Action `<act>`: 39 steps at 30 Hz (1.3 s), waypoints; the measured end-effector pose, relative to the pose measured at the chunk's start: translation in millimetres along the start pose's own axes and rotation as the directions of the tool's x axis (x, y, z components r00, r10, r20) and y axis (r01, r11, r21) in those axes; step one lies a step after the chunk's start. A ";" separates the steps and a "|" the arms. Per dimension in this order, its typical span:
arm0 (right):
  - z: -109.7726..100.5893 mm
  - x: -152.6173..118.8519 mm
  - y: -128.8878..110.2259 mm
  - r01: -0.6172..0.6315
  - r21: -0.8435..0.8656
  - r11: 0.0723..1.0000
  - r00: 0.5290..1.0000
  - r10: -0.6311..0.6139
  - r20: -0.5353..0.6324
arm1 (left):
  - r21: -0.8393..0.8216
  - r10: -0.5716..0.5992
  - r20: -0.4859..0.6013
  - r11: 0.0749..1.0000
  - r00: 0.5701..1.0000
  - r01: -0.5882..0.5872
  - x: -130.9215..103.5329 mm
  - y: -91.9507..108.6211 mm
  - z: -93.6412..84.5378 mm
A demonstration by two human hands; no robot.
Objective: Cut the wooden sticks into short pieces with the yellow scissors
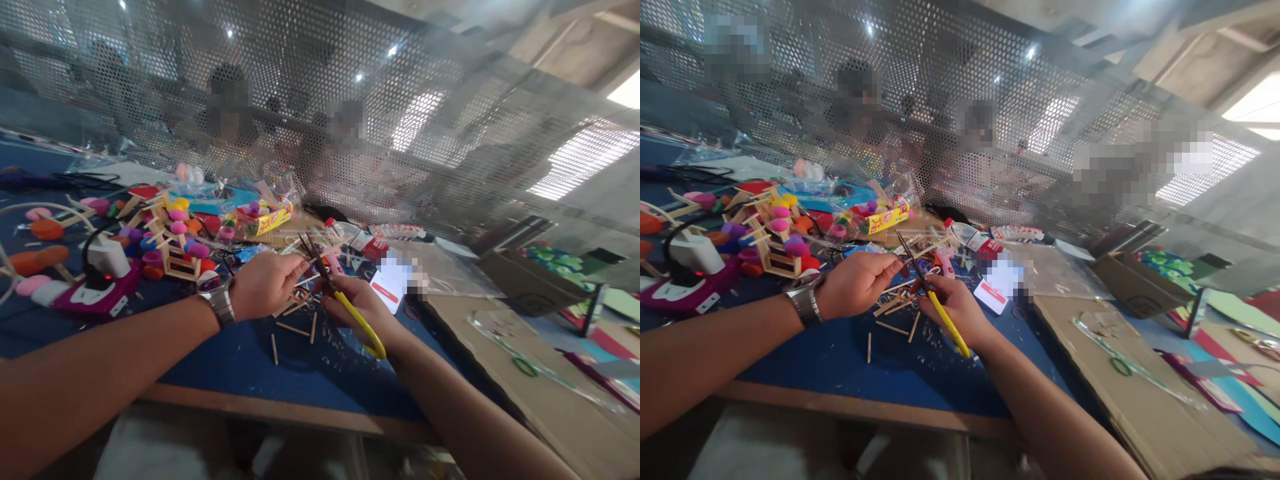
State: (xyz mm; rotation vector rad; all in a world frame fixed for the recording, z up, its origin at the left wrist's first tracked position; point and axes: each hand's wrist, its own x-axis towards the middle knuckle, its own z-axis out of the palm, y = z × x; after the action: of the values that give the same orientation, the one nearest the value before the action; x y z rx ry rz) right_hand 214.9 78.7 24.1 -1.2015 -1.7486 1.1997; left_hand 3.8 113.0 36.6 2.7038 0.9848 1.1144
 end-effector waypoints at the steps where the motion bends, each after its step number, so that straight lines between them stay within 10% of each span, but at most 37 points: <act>1: 0.4 0.1 -0.4 -0.003 0.006 1.000 1.000 0.003 0.004 | -0.004 -0.001 -0.001 1.000 1.000 0.001 0.1 0.1 -0.1; 39: 5.7 -0.8 -4.1 0.020 0.151 0.988 0.999 -0.015 -0.031 | 0.047 -0.042 -0.080 0.998 0.996 0.046 -0.9 -1.6 -3.0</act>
State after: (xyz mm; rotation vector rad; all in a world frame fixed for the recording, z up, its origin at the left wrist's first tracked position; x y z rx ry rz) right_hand 208.9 75.6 26.0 -1.1069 -1.6117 1.2735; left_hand 0.5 113.1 37.8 2.6799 1.0909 1.2141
